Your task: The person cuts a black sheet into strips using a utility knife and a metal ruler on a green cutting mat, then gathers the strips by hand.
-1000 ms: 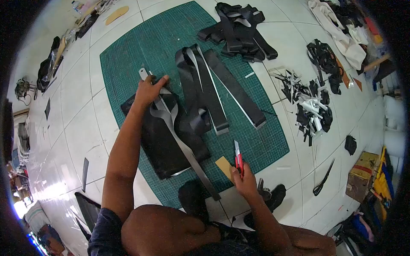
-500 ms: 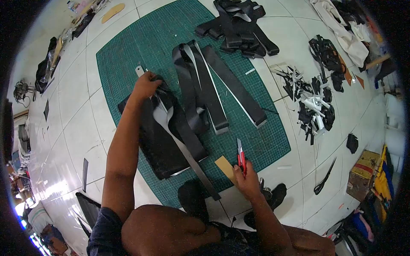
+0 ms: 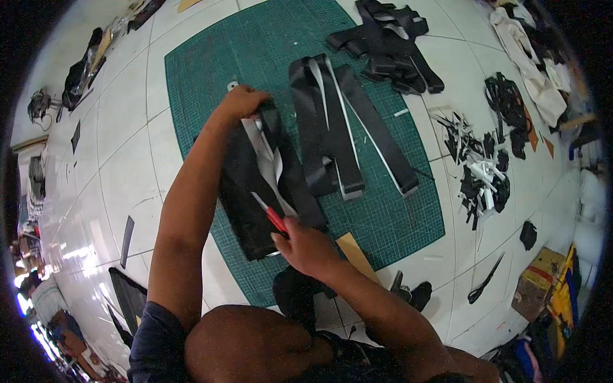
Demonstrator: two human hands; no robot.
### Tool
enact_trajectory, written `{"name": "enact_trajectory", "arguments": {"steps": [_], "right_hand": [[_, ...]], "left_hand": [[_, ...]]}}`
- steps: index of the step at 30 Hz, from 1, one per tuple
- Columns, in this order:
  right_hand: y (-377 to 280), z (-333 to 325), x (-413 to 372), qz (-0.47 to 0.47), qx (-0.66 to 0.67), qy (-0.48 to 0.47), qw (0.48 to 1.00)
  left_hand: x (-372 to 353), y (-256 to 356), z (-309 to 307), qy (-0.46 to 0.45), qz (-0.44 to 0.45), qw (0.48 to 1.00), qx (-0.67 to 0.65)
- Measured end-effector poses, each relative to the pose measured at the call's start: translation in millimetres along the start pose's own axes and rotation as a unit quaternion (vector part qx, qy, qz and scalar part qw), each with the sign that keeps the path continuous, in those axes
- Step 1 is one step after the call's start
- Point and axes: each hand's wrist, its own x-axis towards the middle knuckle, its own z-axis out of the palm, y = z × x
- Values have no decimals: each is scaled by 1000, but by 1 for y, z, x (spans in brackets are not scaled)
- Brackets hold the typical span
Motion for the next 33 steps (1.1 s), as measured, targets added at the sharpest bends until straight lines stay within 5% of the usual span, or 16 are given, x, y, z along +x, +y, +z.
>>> {"name": "enact_trajectory", "arguments": {"steps": [5, 13, 16, 19, 22, 25, 33], "right_hand": [[-18, 37, 87, -17, -24, 17, 999], [-34, 9, 170, 40, -132, 140, 980], [-25, -3, 178, 36, -137, 152, 978], [-23, -11, 175, 50, -157, 145, 976], [-21, -13, 171, 41, -169, 145, 974], [-26, -13, 169, 46, -166, 125, 977], [-50, -26, 165, 102, -158, 47, 981]], "left_hand": [[-26, 25, -5, 12, 23, 995, -95], [-61, 12, -14, 30, 107, 951, -287], [-49, -23, -21, 115, 173, 951, -227], [-52, -69, -14, 205, 230, 950, 51], [-73, -90, 4, 186, 314, 916, 167], [-84, -90, 16, 172, 273, 909, 264], [-81, -80, 12, 111, 220, 930, 271]]}}
